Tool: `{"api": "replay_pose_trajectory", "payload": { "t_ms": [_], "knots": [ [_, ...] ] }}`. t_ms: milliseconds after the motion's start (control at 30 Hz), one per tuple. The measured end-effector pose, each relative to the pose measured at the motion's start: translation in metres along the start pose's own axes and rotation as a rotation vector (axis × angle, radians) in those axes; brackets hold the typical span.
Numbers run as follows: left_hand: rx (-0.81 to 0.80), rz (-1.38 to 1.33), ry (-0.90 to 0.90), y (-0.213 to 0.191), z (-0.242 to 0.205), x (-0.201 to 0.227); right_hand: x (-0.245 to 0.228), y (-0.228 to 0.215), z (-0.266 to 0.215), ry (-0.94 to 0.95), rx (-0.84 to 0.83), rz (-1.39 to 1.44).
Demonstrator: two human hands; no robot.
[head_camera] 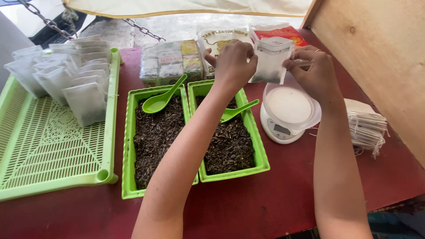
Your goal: Filling small tea bags with loose tea leaves using a spoon and organizing them in a tray
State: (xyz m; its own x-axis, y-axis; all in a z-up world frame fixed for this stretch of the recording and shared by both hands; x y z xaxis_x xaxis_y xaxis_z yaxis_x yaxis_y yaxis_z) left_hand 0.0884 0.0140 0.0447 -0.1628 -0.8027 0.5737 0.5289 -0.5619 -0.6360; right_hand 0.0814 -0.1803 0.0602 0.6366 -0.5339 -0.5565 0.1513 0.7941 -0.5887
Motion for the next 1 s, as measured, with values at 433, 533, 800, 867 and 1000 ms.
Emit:
{"api": "replay_pose_trajectory", "payload": {
  "t_ms": [433, 533, 800, 867, 1000],
  "knots": [
    [-0.089, -0.047, -0.022, 0.048, 0.006, 0.032, 0.036, -0.026, -0.006, 0.184, -0.078, -0.05],
    [-0.119, -0.035, 0.017, 0.076, 0.009, 0.031, 0.064, -0.036, -0.011, 0.275, -0.033, -0.206],
    [-0.144, -0.052, -0.007, 0.109, 0.009, 0.034, 0.114, -0.038, -0.017, 0.376, -0.061, -0.25],
    [-0.156, -0.025, -0.01, 0.119, 0.008, 0.029, 0.104, -0.041, -0.021, 0.393, -0.086, -0.314],
    [-0.192, 0.037, -0.034, 0.136, 0.01, 0.02, 0.123, -0.036, -0.023, 0.452, -0.122, -0.365]
  ]
}}
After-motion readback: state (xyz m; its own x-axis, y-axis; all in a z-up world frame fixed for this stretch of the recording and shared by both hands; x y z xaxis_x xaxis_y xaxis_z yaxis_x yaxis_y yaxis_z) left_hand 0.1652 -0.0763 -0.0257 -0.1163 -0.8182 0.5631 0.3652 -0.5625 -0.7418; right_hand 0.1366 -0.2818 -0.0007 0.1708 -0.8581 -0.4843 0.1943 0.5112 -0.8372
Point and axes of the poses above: each hand's wrist, its own z-axis towards the middle knuckle, its own y-axis out of the palm, x = y × z, the point moved 10 cm from there along z, towards the middle knuckle, and after that the axes turned 6 degrees about x, right-handed, at the moved point
